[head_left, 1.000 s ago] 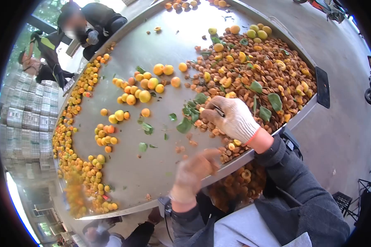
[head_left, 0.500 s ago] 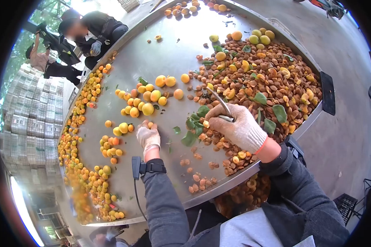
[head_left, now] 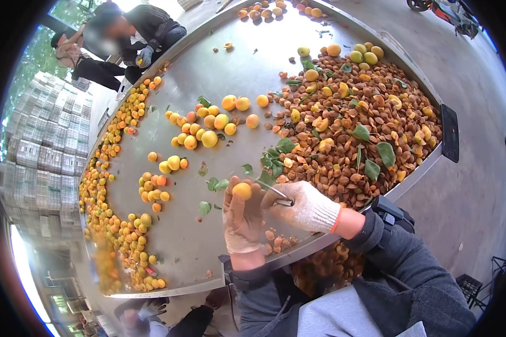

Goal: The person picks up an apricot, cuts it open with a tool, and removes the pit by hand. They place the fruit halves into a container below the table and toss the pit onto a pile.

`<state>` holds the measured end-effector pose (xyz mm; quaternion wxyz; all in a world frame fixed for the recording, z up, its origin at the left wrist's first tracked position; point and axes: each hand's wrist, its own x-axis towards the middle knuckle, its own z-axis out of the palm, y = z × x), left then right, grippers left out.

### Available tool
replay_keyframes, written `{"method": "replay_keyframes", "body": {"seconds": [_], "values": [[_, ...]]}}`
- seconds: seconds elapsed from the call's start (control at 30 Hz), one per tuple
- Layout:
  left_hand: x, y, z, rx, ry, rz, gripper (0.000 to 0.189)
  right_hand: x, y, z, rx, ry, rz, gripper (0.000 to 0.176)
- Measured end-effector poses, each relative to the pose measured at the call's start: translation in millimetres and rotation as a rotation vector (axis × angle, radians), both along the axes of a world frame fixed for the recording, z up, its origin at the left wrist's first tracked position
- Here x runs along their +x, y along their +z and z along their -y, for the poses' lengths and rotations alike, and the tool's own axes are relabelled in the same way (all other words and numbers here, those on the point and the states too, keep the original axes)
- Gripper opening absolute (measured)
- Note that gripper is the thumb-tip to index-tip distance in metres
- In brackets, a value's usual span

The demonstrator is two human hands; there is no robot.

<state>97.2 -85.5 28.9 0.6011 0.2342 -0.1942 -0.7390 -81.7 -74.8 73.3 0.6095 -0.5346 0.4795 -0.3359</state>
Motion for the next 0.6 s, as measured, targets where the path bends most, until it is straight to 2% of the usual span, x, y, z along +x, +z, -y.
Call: {"method": "replay_keyframes", "body": {"seconds": [0.1,0.33,0.37,0.43,0.57,0.6], "values": [[-11,9,-5,-0.008,-0.006,-0.074,0.042,5,-9,-3,-0.073,0.064,-0.002,0.021],[-15,11,-11,0.016,-0.058,-0.07,0.046,9,-8,-6,-0.095,0.053,-0.078,0.046],[-16,10,-11,0.015,-0.059,-0.071,0.046,9,-10,-7,-0.096,0.052,-0.079,0.046],[-18,11,-12,0.003,-0.034,-0.061,0.045,11,-13,-9,-0.198,0.032,-0.109,0.031],[-20,15,-15,0.028,-0.042,0.04,0.046,12,-12,-10,-0.187,0.055,-0.233,0.033],[-20,14,-15,0.052,-0.012,0.053,0.046,13,-16,-11,-0.258,0.035,-0.259,0.034]]}}
